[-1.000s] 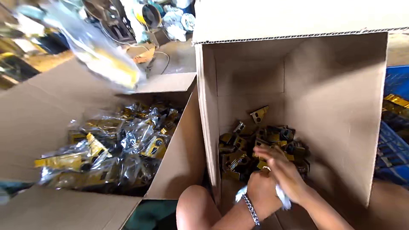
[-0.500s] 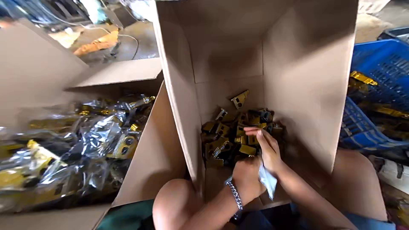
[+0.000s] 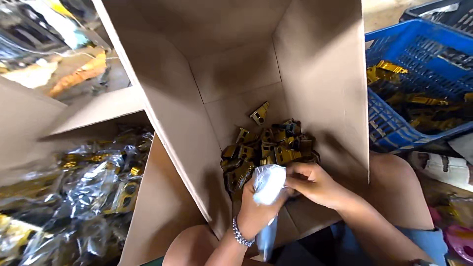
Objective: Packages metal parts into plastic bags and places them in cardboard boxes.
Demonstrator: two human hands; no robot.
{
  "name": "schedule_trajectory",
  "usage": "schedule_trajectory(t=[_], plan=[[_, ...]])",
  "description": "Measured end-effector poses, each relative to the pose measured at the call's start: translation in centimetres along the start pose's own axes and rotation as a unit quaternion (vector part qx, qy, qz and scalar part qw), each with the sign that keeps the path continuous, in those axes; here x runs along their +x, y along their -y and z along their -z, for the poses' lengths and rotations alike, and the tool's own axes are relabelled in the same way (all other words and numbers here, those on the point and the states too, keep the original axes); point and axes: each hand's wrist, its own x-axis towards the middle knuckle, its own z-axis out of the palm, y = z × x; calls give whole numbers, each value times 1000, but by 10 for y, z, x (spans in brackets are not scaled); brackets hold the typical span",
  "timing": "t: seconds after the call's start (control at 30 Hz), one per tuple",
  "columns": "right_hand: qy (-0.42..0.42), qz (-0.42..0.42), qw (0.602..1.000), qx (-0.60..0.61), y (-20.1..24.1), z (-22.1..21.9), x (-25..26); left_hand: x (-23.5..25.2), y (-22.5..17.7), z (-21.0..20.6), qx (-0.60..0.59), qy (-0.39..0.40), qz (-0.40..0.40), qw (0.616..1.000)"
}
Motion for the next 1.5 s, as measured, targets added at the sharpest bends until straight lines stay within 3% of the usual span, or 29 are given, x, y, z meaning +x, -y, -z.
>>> schedule_trajectory(t=[0.07,0.1,0.13,0.2,0.23,0.3,0.37,0.4,0.43,0.5,0.57,0.63,0.7,0.77,0.83,0.93,1.0,1.07,1.1,1.17,1.2,1.27,1.33,1.4,1.43,1.5], plan=[[41,-48,997,41,-4,7,-8,3,-11,7,-81,96,66,990],[69,-69,993,59,-6,10,-12,6,-13,15,-42,111,67,991],[91,-95,989,73,-8,14,-15,9,-13,25,60,82,57,993],[77,-141,982,98,-15,14,-16,18,1,44,290,-56,20,955],[45,-159,980,107,-18,9,-15,22,5,51,313,-92,37,944],[-6,-138,989,50,-19,-3,-12,19,-5,44,174,-53,124,976],[22,-13,998,-65,-19,-16,-9,7,-8,22,-28,44,183,982],[54,37,992,-104,-16,-17,-5,3,-5,15,-71,57,186,978],[75,45,991,-104,-15,-12,2,2,-4,16,-65,49,161,984],[86,-30,993,-77,-14,13,26,9,-1,32,79,-34,56,995],[75,-116,981,-135,-23,38,63,18,3,54,250,-111,-34,961],[92,-204,921,-319,-46,48,108,23,8,62,295,-150,-66,941],[172,-304,793,-500,-81,40,138,26,12,61,244,-163,-67,954],[210,-308,723,-581,-111,28,133,30,11,58,189,-165,-52,967],[184,-309,746,-560,-118,23,109,32,6,55,191,-175,-57,964],[81,-271,838,-466,-101,31,62,34,5,50,209,-198,-53,956],[-76,-193,920,-331,-85,35,26,33,3,47,219,-202,-40,954],[-197,-132,963,-127,-55,35,4,33,2,42,213,-209,-32,954],[-185,-131,974,-11,-31,34,-1,33,2,38,199,-213,-26,956],[-59,-127,980,141,5,24,-4,31,2,25,122,-221,-5,967],[-13,-115,984,135,13,13,-1,30,0,17,67,-223,15,972],[-56,-25,997,-49,9,-12,10,29,-10,5,-42,-232,64,970],[-133,70,939,-309,-8,-30,24,31,-21,4,-103,-244,97,959],[-49,24,904,-424,-6,-43,29,30,-25,5,-109,-243,93,959],[-3,-25,898,-438,-3,-47,32,28,-23,7,-83,-237,80,965],[4,-104,911,-399,0,-50,40,22,-13,12,1,-218,39,975]])
